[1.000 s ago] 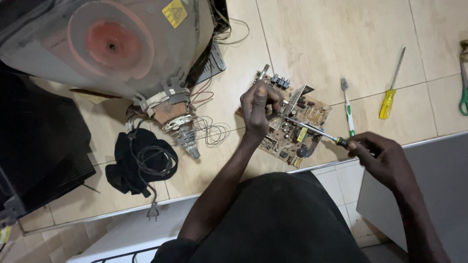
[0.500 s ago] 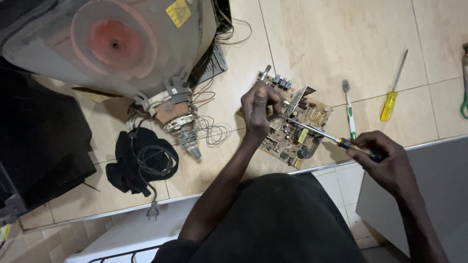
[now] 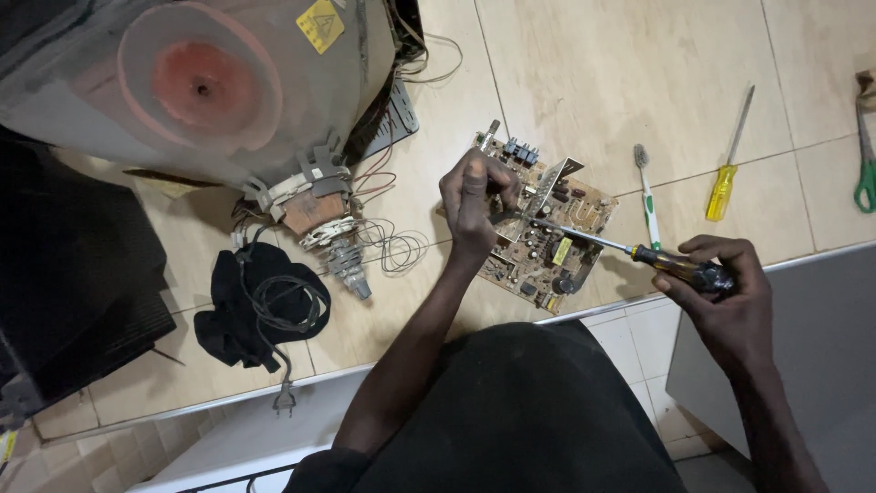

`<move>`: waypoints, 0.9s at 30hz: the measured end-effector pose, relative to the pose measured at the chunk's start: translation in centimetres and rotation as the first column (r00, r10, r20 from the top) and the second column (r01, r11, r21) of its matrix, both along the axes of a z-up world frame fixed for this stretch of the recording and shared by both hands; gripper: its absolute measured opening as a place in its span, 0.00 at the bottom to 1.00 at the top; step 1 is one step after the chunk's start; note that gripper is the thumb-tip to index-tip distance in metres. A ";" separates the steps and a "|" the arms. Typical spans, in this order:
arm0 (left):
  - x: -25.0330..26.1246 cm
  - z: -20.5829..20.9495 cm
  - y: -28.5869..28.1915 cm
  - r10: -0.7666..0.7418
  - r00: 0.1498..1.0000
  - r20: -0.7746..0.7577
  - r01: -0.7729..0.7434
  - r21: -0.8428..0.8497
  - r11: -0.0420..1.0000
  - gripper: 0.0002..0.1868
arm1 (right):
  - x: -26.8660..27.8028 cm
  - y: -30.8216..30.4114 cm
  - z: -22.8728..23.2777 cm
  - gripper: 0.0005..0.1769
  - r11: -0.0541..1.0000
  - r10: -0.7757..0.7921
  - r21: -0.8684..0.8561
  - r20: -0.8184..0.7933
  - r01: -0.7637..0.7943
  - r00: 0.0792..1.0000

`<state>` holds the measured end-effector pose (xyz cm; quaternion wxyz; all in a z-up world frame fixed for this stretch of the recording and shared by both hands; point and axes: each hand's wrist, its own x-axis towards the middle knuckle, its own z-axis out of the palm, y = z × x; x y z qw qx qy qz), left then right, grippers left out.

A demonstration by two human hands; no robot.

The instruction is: A person is cleaning or inspecting a circuit board from a CRT television using a screwdriver and pliers to probe and adjust components.

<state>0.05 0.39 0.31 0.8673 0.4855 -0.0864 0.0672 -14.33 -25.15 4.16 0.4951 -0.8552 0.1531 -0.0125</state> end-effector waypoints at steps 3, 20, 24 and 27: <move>0.1 -0.3 0.0 0.008 1.000 0.007 -0.008 -0.011 1.000 0.20 | 0.5 -0.3 0.9 0.21 0.996 -0.043 0.061 -0.290 0.064 0.956; 0.2 -0.1 0.2 0.029 1.000 -0.008 -0.029 -0.048 0.998 0.20 | -0.2 0.3 -0.2 0.25 0.976 -0.029 0.196 -0.312 0.094 0.950; 0.2 0.0 0.2 0.055 0.998 0.010 -0.055 -0.019 0.998 0.21 | -0.3 -0.5 -0.9 0.08 0.997 -0.042 0.047 -0.286 0.058 0.957; 0.2 0.1 0.3 0.034 0.999 0.010 -0.033 -0.049 0.998 0.19 | -0.6 -0.8 -1.0 0.14 0.991 -0.032 0.119 -0.180 0.054 0.983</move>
